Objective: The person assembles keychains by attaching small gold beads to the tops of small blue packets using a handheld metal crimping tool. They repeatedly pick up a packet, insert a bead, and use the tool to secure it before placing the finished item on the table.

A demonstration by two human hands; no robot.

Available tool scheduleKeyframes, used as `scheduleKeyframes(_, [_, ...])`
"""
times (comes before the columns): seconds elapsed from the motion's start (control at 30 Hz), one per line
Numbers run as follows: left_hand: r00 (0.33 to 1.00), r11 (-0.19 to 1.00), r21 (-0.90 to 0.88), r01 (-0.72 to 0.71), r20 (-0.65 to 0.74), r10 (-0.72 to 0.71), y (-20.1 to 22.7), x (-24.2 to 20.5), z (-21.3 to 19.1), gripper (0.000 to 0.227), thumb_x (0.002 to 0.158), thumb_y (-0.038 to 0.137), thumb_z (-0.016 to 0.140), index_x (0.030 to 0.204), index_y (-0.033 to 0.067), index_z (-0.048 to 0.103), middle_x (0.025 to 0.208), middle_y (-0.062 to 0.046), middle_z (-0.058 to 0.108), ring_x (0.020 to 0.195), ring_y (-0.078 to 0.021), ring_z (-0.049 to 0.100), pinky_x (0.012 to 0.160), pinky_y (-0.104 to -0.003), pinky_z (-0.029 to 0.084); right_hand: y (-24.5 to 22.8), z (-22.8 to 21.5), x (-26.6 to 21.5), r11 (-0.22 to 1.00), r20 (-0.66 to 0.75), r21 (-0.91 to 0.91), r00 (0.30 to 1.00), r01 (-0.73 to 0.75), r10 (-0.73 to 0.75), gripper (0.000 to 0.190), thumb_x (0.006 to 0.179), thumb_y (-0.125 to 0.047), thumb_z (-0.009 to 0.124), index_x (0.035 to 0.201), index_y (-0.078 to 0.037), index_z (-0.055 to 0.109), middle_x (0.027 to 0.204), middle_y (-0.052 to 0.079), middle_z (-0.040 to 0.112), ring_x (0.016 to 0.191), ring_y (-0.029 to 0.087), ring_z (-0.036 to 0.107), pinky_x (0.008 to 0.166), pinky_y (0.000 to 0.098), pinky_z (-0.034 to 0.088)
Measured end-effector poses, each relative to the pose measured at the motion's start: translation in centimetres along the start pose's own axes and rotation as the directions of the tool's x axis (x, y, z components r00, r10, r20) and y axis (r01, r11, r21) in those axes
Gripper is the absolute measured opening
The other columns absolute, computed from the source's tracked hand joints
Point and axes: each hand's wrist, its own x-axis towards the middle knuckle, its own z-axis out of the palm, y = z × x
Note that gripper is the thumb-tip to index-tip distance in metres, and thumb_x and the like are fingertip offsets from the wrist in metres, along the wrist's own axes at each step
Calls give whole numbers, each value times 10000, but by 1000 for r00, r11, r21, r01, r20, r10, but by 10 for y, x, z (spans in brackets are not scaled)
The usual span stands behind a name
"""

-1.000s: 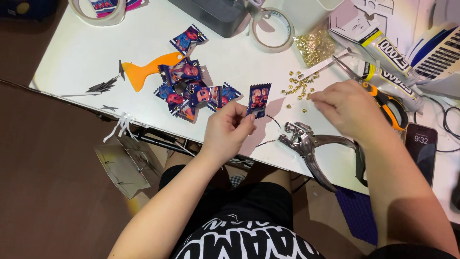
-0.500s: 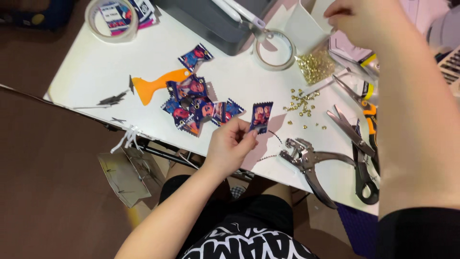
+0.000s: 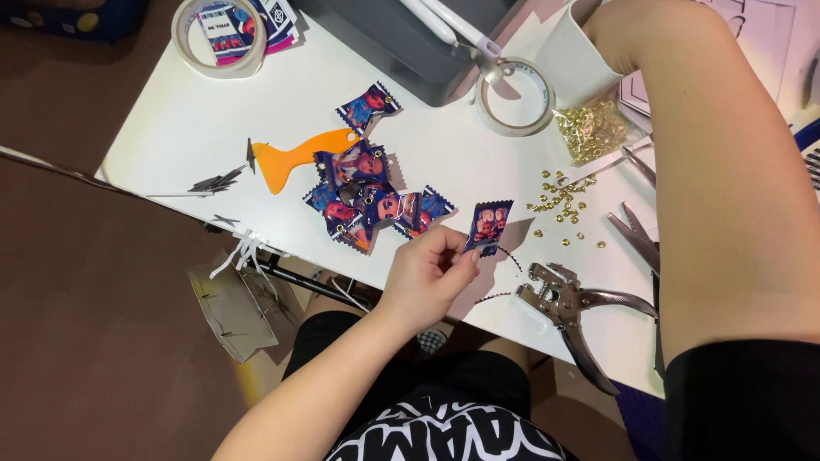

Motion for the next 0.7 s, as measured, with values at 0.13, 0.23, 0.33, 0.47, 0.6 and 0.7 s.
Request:
scheduleKeyframes(0.13, [1000, 1000, -15, -18, -12, 18, 1, 0, 0, 144, 870, 100, 771, 783, 35, 676, 589, -121, 658, 560, -161, 608, 498, -249, 497, 15, 15, 22, 999, -67, -25, 997, 47, -49, 420, 680, -102, 836, 1095, -167, 845, 956, 87, 749, 913, 359, 656, 751, 514, 523])
scheduleKeyframes(0.23, [1000, 1000, -17, -22, -13, 22, 4, 1, -1, 135, 868, 99, 768, 788, 33, 680, 591, -125, 645, 567, -150, 601, 498, -254, 494, 28, 27, 34, 995, -137, -50, 986, 91, -97, 416, 678, -146, 821, 1092, -180, 845, 914, 94, 764, 865, 374, 686, 740, 512, 539])
scheduleKeyframes(0.33, [999, 999, -15, -36, -4, 36, 5, 1, -1, 137, 876, 88, 759, 784, 30, 675, 589, -123, 650, 552, -165, 602, 492, -254, 494, 41, 38, 45, 989, -205, -77, 969, 127, -140, 415, 675, -190, 806, 1088, -194, 845, 871, 101, 780, 816, 389, 716, 729, 510, 555])
scheduleKeyframes(0.47, [999, 999, -10, -45, -13, 44, 6, 0, -1, 128, 871, 89, 759, 783, 37, 681, 582, -113, 646, 555, -160, 607, 492, -253, 495, 54, 47, 64, 975, -302, -124, 929, 185, -214, 419, 670, -256, 783, 1082, -214, 845, 807, 112, 803, 743, 412, 762, 712, 507, 579])
scheduleKeyframes(0.6, [999, 999, -28, -37, 2, 37, 6, 1, -2, 127, 874, 82, 752, 782, 34, 679, 573, -97, 656, 552, -138, 592, 503, -250, 497, 61, 44, 44, 983, -356, 1, 919, 183, -171, 305, 838, -257, 697, 1101, -196, 839, 826, 131, 801, 676, 411, 761, 659, 480, 559])
scheduleKeyframes(0.7, [999, 999, -32, -43, -8, 43, 3, -1, 0, 126, 872, 75, 753, 780, 42, 674, 564, -91, 654, 555, -128, 591, 498, -249, 496, 61, 31, -23, 949, -466, 231, 880, 216, -87, 288, 923, -225, 663, 1169, -157, 795, 762, 142, 712, 375, 307, 586, 532, 440, 463])
